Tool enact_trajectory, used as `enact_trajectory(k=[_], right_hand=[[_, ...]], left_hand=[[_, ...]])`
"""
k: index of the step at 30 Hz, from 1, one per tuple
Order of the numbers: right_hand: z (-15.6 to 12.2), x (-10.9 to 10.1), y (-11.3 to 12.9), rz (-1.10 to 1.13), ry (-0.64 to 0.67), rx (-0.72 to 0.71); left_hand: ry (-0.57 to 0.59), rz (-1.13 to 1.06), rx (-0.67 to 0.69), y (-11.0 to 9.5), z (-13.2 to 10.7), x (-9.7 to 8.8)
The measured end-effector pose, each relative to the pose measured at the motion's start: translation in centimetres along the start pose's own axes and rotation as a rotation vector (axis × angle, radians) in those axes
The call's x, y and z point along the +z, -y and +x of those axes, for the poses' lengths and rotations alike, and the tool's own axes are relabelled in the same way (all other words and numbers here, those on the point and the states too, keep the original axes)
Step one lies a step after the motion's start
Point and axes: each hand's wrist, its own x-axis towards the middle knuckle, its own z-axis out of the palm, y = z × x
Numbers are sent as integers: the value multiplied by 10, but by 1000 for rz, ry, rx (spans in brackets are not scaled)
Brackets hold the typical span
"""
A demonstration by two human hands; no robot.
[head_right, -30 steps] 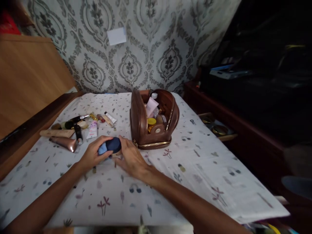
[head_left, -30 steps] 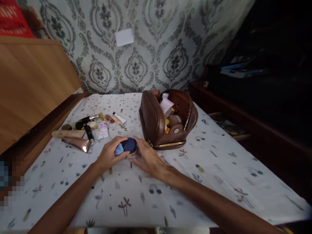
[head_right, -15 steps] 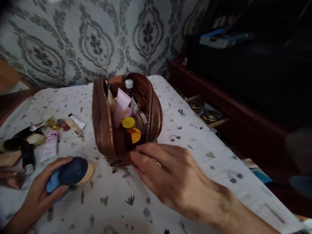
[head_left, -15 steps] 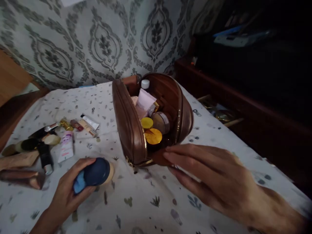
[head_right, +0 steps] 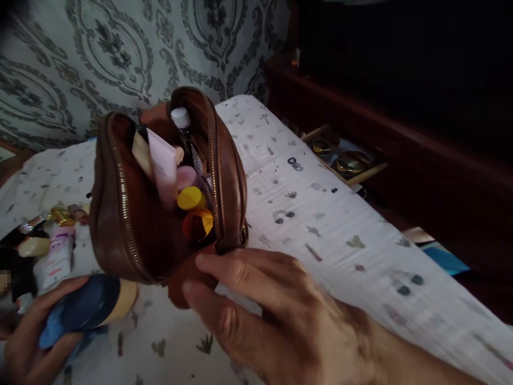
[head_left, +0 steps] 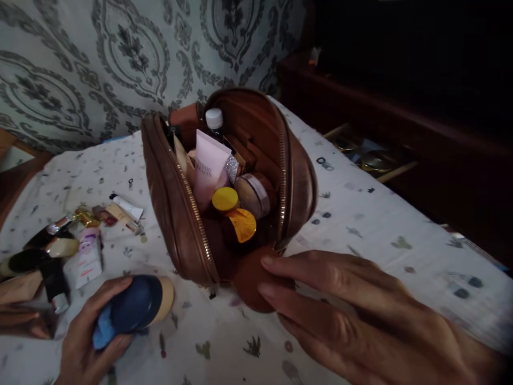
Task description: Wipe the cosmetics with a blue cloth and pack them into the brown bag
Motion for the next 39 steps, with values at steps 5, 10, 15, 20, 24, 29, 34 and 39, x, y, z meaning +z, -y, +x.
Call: enact_trajectory(k=[5, 10, 15, 20, 24, 29, 34, 39], right_hand=[[23, -3, 8, -52, -26, -150], [35, -1, 23, -89, -102, -145], [36, 13, 55, -66, -149, -215], [41, 69, 84, 69, 158, -97], [48, 123, 89, 131, 268, 62], [57, 163, 87, 231, 299, 307], [59, 173, 86, 266, 229, 297], [58, 172, 86, 262, 198, 273]], left_hand=[[-5, -43, -3, -9, 2, 5], [-20, -41, 33, -14, 10, 9], [94, -36, -2, -15, 12, 0], [238, -128, -74, -10, 10, -14], [323, -178, -95, -4, 11, -29], [338, -170, -60, 1, 11, -42], [149, -151, -129, -2, 13, -42], [-171, -225, 7, -32, 14, -30]])
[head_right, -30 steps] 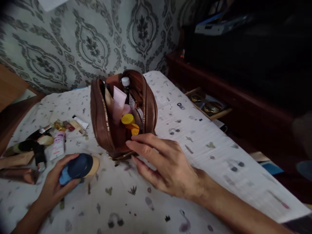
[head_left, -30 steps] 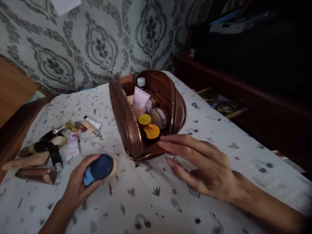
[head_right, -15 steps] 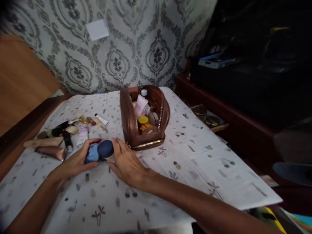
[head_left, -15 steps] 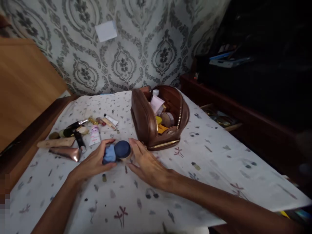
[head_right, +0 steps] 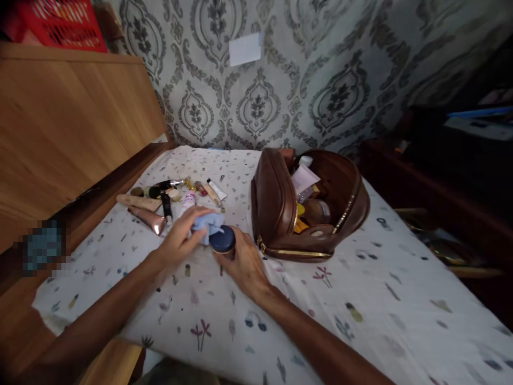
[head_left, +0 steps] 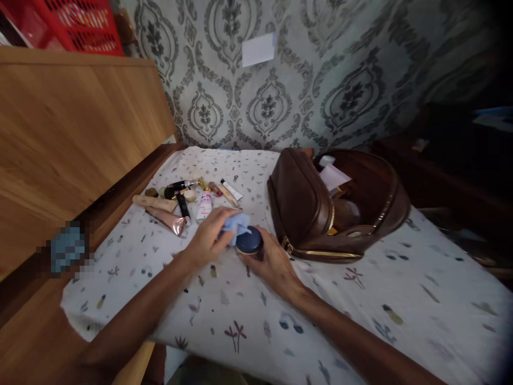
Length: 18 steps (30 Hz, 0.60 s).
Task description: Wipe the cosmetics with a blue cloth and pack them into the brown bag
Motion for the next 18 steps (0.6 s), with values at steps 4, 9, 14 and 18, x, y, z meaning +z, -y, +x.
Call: enact_trajectory(k=[4, 9, 14, 18], right_hand=[[0, 0, -5, -47, -14, -49], [-6, 2, -4, -48, -28, -48], [-16, 11, -2, -17, -103, -58], [-19, 14, -3, 27, -116, -36]], left_hand=[[193, 58, 129, -18, -2, 21], [215, 114, -47, -14, 0, 25], [223, 232, -241, -2, -1, 22], [277, 328, -317, 4, -2, 21]])
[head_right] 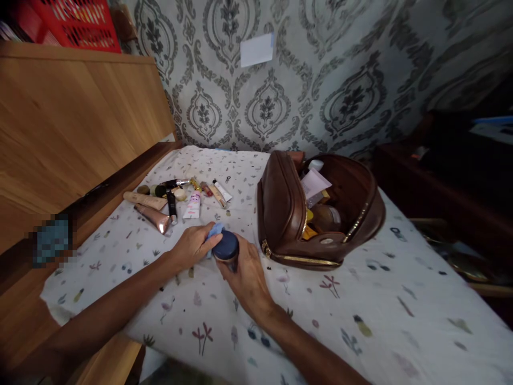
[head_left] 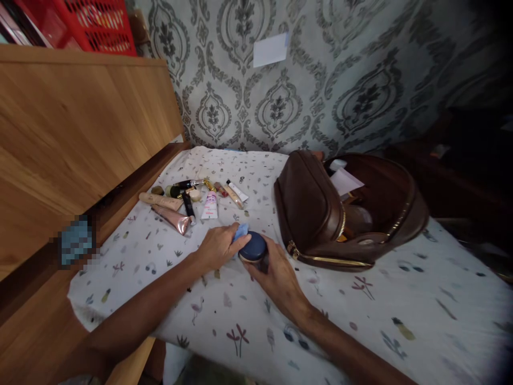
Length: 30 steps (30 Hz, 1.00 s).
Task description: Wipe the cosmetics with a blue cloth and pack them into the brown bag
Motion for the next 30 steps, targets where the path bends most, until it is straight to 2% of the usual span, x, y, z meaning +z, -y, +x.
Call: enact_trajectory(k=[6, 10, 12, 15, 18, 24, 30], right_hand=[[2, -4, -1, 54, 49, 35], [4, -6, -4, 38, 70, 17], [5, -7, -6, 41, 89, 7], [6, -11, -9, 52, 144, 8], [8, -15, -12, 47, 180, 5], [11, -19, -8, 70, 189, -21], [12, -22, 0, 126, 201, 32]], left_hand=[[56, 111, -55, -2, 1, -4], [18, 108, -52, -1, 0, -2], [-39, 40, -12, 1, -2, 0], [-107, -103, 128, 3, -4, 2], [-56, -185, 215, 3, -5, 4], [4, -193, 119, 3, -1, 9], [22, -113, 130, 5, -2, 7]])
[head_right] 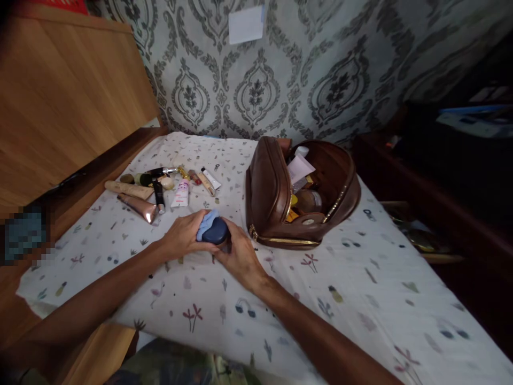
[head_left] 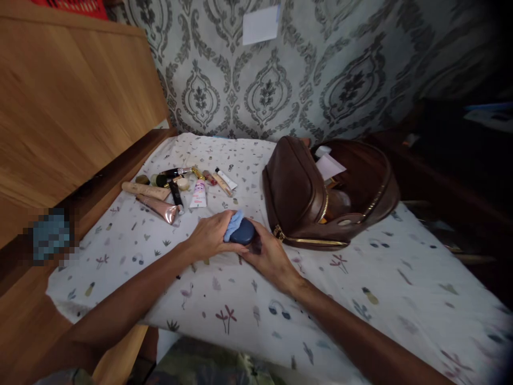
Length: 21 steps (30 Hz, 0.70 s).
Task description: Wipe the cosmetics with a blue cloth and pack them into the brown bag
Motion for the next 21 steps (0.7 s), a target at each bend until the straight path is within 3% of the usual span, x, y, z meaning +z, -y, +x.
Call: enact_trajectory(k=[5, 11, 17, 21], right_hand=[[0, 0, 0, 21, -33, 35], [0, 1, -2, 66, -94, 131], [-2, 1, -2, 11, -119, 79], [-3, -1, 3, -23, -122, 80]], left_hand=[[-4, 55, 22, 4, 0, 0], [-117, 48, 54, 13, 0, 3], [-201, 3, 44, 13, -1, 1], [-183, -19, 73, 13, -2, 1]])
